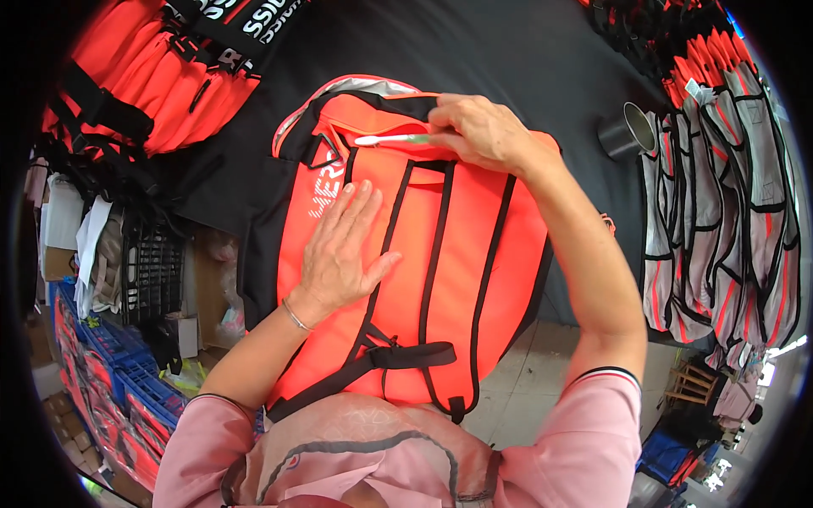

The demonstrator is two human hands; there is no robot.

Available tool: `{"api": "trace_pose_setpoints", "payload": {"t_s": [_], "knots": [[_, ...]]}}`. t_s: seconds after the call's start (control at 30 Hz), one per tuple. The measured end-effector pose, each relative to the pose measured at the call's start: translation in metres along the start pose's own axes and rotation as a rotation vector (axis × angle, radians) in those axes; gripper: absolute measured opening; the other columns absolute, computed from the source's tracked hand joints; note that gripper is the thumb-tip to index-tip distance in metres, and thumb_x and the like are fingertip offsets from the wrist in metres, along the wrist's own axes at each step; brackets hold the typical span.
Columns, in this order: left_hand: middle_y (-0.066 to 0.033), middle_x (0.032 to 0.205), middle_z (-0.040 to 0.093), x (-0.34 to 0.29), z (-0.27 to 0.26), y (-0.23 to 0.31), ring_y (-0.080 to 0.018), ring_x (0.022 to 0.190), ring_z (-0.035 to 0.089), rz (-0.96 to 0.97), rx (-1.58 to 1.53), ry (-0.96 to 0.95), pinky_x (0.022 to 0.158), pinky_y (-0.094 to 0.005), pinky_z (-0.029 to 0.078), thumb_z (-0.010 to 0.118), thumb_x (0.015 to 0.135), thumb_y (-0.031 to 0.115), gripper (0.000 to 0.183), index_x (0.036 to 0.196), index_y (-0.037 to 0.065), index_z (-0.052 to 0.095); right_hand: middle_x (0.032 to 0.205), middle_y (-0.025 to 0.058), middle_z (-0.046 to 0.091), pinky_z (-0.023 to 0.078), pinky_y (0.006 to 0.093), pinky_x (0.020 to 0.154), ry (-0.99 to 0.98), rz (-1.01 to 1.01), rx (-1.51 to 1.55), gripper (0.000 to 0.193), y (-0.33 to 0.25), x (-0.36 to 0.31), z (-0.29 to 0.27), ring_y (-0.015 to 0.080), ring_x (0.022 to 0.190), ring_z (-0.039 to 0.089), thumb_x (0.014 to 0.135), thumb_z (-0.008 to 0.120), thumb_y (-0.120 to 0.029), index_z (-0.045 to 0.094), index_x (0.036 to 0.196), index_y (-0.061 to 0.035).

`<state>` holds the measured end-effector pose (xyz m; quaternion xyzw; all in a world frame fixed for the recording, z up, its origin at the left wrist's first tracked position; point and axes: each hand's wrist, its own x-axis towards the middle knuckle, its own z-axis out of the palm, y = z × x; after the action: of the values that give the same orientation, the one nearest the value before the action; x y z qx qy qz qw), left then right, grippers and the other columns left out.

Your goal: Inspecting a red and black Rossignol Hero backpack, checking zippers, straps, and interior compartments, and using a brush and snips for finishing.

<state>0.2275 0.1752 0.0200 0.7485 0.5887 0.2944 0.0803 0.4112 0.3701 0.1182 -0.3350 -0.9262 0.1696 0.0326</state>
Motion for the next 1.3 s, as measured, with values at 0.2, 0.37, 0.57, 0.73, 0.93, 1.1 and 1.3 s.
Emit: {"api": "trace_pose_setpoints", "payload": {"t_s": [0.2,0.37,0.57,0.73,0.93,1.1,1.3], "knots": [[-0.0196,0.149,0.042,0.000,-0.001,0.002,-0.0356,0.140,0.037,-0.010,0.016,0.009,0.112,-0.0440,0.035,0.071,0.083,0.040,0.077,0.142,-0.002,0.044,0.084,0.0090,0.056,0.047,0.0439,0.068,-0.112,0.061,-0.095,0.021,0.012,-0.039,-0.025,0.0313,0.082,0.059,0.086,0.066,-0.020,0.059,0.082,-0.0011],[-0.0192,0.148,0.043,-0.002,0.000,-0.002,-0.0363,0.139,0.038,0.007,-0.010,0.025,0.112,-0.0446,0.035,0.071,0.082,0.040,0.077,0.142,-0.001,0.045,0.085,0.0095,0.056,0.047,0.0433,0.069,-0.144,0.037,-0.124,0.021,0.019,-0.048,-0.030,0.0318,0.084,0.060,0.085,0.067,-0.020,0.059,0.082,-0.0006],[-0.0194,0.147,0.044,-0.001,0.002,-0.003,-0.0362,0.138,0.039,0.012,0.010,0.013,0.112,-0.0454,0.035,0.071,0.083,0.040,0.076,0.142,-0.001,0.045,0.086,0.0097,0.057,0.046,0.0447,0.068,-0.082,0.070,-0.071,0.021,0.016,-0.042,-0.023,0.0319,0.085,0.060,0.085,0.067,-0.019,0.060,0.083,-0.0001],[-0.0195,0.147,0.044,-0.004,-0.003,-0.002,-0.0362,0.138,0.040,0.001,0.039,0.027,0.111,-0.0453,0.036,0.071,0.082,0.040,0.076,0.141,-0.001,0.046,0.083,0.0094,0.056,0.045,0.0428,0.065,-0.146,0.118,-0.087,0.019,0.016,-0.051,-0.034,0.0319,0.079,0.059,0.085,0.068,-0.018,0.060,0.083,-0.0006],[-0.0190,0.148,0.044,-0.003,0.000,-0.007,-0.0363,0.138,0.040,0.019,-0.002,0.034,0.111,-0.0452,0.037,0.071,0.083,0.039,0.076,0.142,0.000,0.045,0.084,0.0094,0.055,0.045,0.0432,0.067,-0.079,0.092,0.004,0.019,0.022,-0.049,-0.017,0.0320,0.078,0.058,0.087,0.067,-0.018,0.061,0.084,0.0003],[-0.0191,0.148,0.044,0.000,0.000,0.001,-0.0371,0.138,0.040,0.005,0.015,0.014,0.111,-0.0445,0.037,0.070,0.083,0.040,0.076,0.143,0.001,0.045,0.085,0.0085,0.056,0.045,0.0418,0.068,0.015,-0.015,0.082,0.020,0.019,-0.024,0.012,0.0302,0.080,0.058,0.089,0.066,-0.021,0.063,0.088,-0.0013],[-0.0193,0.148,0.044,-0.003,-0.002,-0.005,-0.0372,0.137,0.040,0.006,-0.017,0.016,0.111,-0.0442,0.037,0.071,0.082,0.039,0.076,0.143,0.001,0.045,0.085,0.0077,0.056,0.046,0.0428,0.068,-0.049,-0.043,-0.042,0.025,0.010,-0.008,0.003,0.0295,0.081,0.060,0.090,0.065,-0.026,0.061,0.085,-0.0025]]}}
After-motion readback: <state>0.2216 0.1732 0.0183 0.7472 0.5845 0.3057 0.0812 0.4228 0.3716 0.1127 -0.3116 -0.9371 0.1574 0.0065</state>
